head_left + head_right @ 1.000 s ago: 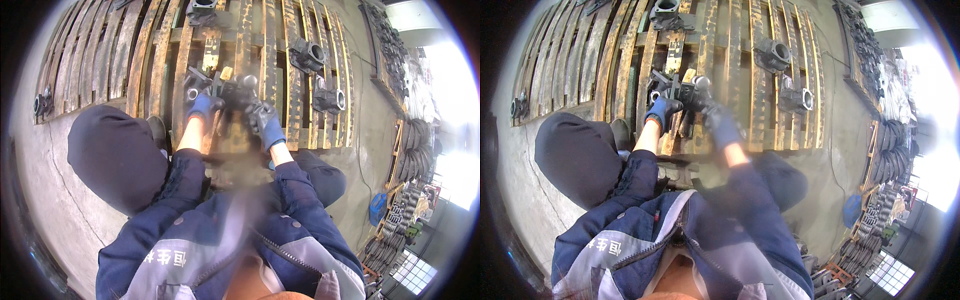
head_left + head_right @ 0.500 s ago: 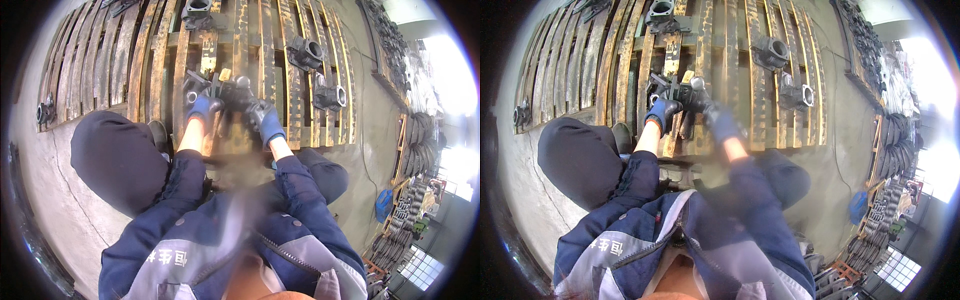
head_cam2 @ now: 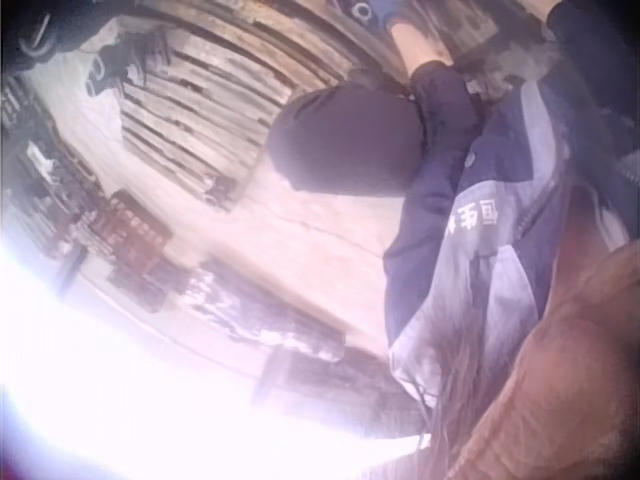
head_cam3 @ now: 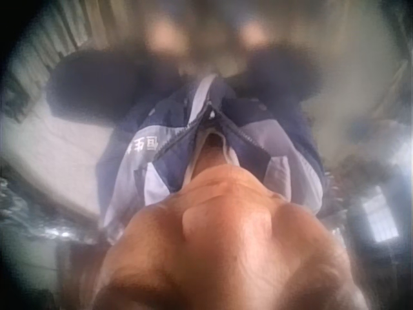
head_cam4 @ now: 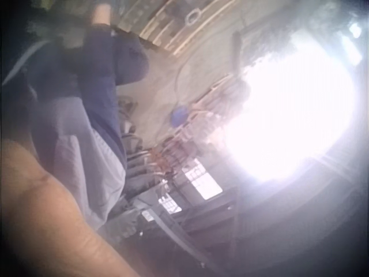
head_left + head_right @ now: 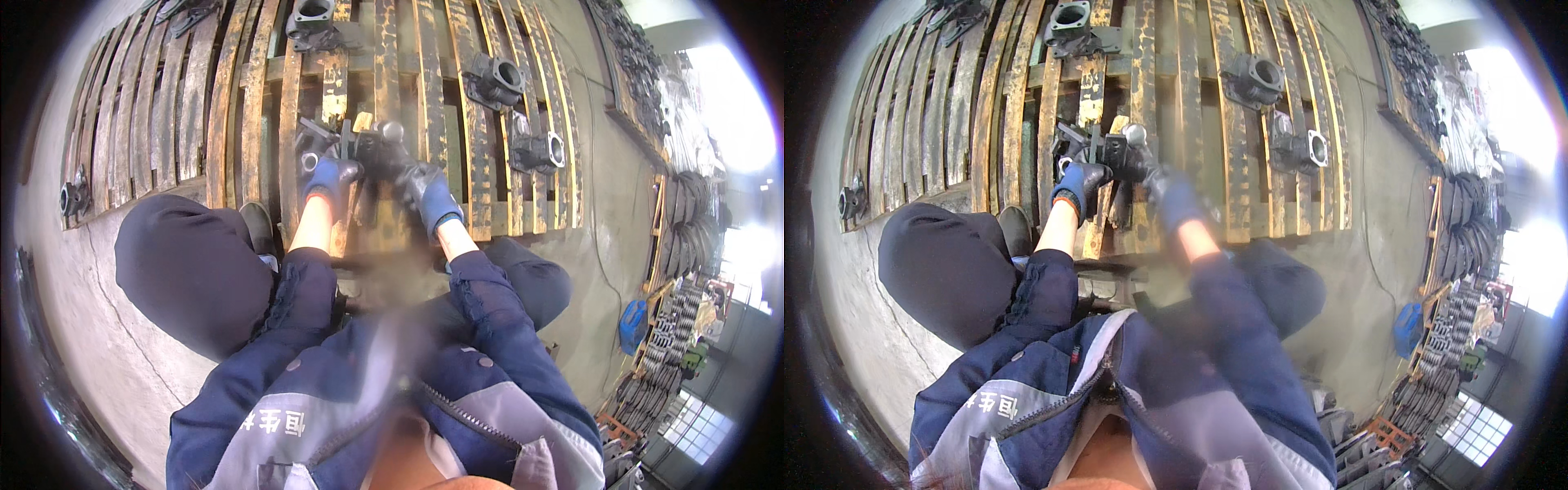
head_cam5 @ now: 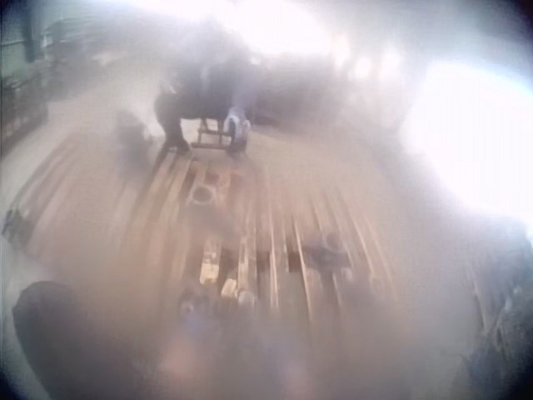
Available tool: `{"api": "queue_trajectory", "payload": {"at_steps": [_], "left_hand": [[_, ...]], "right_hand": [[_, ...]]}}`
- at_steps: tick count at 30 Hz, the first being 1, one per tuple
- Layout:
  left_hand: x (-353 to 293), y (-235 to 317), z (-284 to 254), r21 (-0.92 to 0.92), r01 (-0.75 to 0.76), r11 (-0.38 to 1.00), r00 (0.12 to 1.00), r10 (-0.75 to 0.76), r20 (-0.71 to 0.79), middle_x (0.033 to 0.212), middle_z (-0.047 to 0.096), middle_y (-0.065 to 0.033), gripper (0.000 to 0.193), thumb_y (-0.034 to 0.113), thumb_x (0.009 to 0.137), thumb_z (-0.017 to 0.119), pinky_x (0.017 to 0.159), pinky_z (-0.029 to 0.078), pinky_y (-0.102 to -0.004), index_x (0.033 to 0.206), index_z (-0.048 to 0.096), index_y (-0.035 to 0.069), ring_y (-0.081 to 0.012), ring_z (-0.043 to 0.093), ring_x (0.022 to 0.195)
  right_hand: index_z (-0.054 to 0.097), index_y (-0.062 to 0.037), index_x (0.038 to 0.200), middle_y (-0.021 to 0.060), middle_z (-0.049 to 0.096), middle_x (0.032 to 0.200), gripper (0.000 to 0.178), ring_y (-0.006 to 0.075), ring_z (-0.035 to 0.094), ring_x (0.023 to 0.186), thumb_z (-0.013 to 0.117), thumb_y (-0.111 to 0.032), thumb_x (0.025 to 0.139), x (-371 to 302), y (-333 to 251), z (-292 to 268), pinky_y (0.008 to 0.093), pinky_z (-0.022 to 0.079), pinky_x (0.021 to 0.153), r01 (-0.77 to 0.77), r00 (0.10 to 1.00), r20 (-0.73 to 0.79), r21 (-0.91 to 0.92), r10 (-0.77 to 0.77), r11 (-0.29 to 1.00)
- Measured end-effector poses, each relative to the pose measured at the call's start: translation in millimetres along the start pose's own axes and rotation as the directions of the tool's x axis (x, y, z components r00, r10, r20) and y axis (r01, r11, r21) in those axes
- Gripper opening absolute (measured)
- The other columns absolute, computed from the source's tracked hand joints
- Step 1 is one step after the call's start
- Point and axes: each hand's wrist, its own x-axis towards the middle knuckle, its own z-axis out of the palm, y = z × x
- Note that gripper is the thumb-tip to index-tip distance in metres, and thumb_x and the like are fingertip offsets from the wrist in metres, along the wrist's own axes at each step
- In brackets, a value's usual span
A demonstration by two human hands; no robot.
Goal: The person sits on the floor and repeatedly picks up dark metal parts from a wooden pallet, wipes them with a cloth, and places them back. The person handles multiple similar parts one at a time, turning them over to wipe different surfaces.
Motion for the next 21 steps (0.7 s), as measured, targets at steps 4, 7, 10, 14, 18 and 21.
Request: {"api": "queue_trajectory", "payload": {"at_steps": [4,7,10,14,18,21], "left_hand": [[-21.2,6.9,-6.5,0.294,-0.129,0.947,0.989,0.143,-0.027,0.104,0.066,-0.012,0.037,0.015,0.083,0.064,0.078,0.05,-0.036,0.115,0.06,-0.003,-0.0216,0.06,0.086],[-23.3,15.5,-9.5,0.401,-0.224,0.888,0.972,0.231,0.03,0.106,0.068,-0.0116,0.045,0.008,0.078,0.068,0.076,0.052,-0.037,0.121,0.059,0.0,-0.0231,0.063,0.085],[-27.0,20.3,-5.2,-0.082,-0.012,0.997,1.0,0.01,-0.03,0.104,0.068,-0.0102,0.049,0.003,0.078,0.065,0.076,0.052,-0.0398,0.126,0.056,0.002,-0.023,0.063,0.085],[-37.6,27.4,-1.4,-0.049,0.127,0.991,0.987,-0.132,-0.095,0.09,0.063,-0.0095,0.029,0.008,0.077,0.069,0.067,0.049,-0.038,0.102,0.06,-0.002,-0.0203,0.057,0.077],[-47.4,30.8,-0.4,-0.026,-0.007,1.0,0.994,0.004,-0.106,0.09,0.061,-0.0095,0.028,0.008,0.076,0.069,0.062,0.049,-0.0398,0.099,0.059,-0.004,-0.0196,0.057,0.077],[-46.0,29.9,-2.3,0.033,-0.007,0.999,0.994,0.01,-0.105,0.079,0.06,-0.0082,0.026,0.012,0.074,0.071,0.061,0.047,-0.0372,0.093,0.06,-0.004,-0.018,0.056,0.071]], "right_hand": [[0.065,-0.0157,0.118,0.0059,0.066,0.083,0.03,0.0195,0.063,0.07,0.053,-0.035,0.098,11.7,2.2,-6.0,0.0351,0.048,0.059,0.06,0.998,-0.021,-0.226,-0.067,0.972],[0.067,-0.0143,0.113,0.0127,0.07,0.093,0.036,0.0322,0.067,0.079,0.055,-0.043,0.094,12.2,-5.4,-21.8,0.0454,0.051,0.067,0.103,0.931,-0.251,-0.514,-0.264,0.851],[0.068,-0.0116,0.104,0.0176,0.069,0.099,0.038,0.0399,0.066,0.092,0.061,-0.045,0.088,9.2,-5.6,-59.2,0.0443,0.05,0.081,0.129,0.861,-0.29,-0.67,-0.418,0.731],[0.07,-0.0141,0.098,0.0167,0.07,0.092,0.042,0.0348,0.068,0.091,0.061,-0.053,0.086,42.0,8.1,-104.6,0.044,0.049,0.081,-0.109,0.851,-0.352,-0.844,-0.39,0.525],[0.074,-0.0132,0.107,0.0146,0.069,0.113,0.032,0.029,0.064,0.112,0.06,-0.028,0.083,78.4,29.2,-137.7,0.042,0.048,0.09,-0.057,0.968,-0.11,-0.971,-0.224,0.231],[0.075,-0.0143,0.101,0.0119,0.072,0.105,0.027,0.0263,0.069,0.1,0.061,-0.03,0.083,89.8,34.3,-134.8,0.0401,0.051,0.084,-0.058,0.918,-0.126,-0.981,-0.377,0.186]]}}
